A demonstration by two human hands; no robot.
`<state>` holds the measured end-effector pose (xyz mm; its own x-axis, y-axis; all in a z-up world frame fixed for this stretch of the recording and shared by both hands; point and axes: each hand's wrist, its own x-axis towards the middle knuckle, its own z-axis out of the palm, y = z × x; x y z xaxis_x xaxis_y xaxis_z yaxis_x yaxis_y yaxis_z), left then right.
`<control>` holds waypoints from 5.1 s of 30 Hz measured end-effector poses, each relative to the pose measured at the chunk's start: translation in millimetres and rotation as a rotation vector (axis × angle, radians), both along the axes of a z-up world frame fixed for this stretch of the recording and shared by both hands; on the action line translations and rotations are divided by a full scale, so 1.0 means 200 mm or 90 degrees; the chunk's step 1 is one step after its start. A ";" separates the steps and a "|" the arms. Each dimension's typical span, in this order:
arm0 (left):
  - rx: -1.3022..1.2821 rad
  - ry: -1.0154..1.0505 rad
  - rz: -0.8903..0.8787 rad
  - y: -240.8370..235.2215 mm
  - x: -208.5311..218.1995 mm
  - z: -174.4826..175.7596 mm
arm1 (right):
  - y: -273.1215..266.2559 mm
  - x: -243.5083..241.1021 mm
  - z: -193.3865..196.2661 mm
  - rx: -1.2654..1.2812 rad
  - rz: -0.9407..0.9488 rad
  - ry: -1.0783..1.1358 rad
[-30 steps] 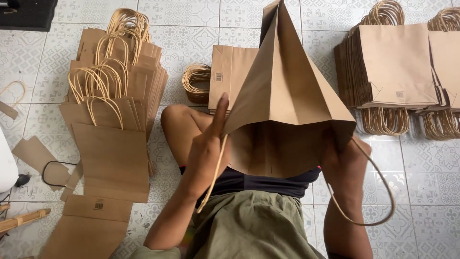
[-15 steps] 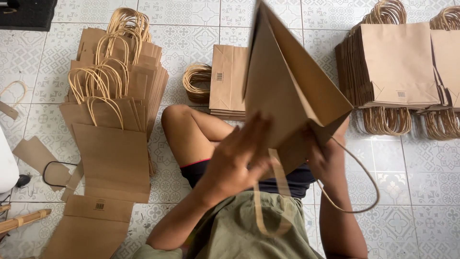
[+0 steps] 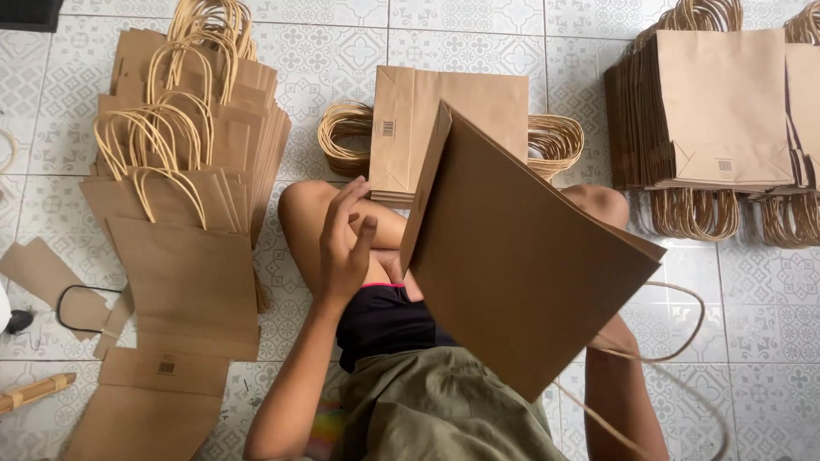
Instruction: The person sits on the floor and assembles brown paper shopping bags by folding the flat sheets into shape and inserting twisted paper handles through the pre-cut slots. They repeatedly pick up a flat bag, fold it, insert the handles, and place the finished bag into a stack.
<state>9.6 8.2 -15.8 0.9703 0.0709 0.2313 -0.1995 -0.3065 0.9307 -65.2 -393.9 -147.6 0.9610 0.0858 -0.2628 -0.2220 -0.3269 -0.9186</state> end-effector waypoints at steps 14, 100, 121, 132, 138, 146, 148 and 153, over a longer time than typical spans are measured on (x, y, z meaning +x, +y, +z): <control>-0.423 0.417 -0.059 0.21 0.13 -0.60 | 0.02 0.35 0.06 0.316 -0.022 0.191; 0.071 0.092 0.073 -0.09 1.01 -0.87 | 0.71 1.28 -0.05 -0.135 -0.048 -0.222; -0.173 0.170 0.050 0.18 0.76 -1.12 | 1.21 1.08 -0.15 -0.427 0.193 -0.357; -0.153 0.117 0.035 0.21 0.74 -1.07 | 1.37 1.14 -0.07 -0.430 0.247 -0.196; -0.179 0.145 0.006 0.22 0.73 -1.08 | 1.23 1.14 0.01 -0.281 0.260 -0.072; -0.307 0.187 -0.042 0.20 0.72 -1.17 | 1.22 1.12 0.10 -0.239 0.269 -0.038; -0.313 0.192 -0.056 0.20 0.71 -1.16 | 1.22 1.11 0.09 -0.249 0.272 -0.034; -0.333 0.202 -0.073 0.21 0.71 -1.17 | 1.23 1.12 0.07 -0.263 0.270 -0.047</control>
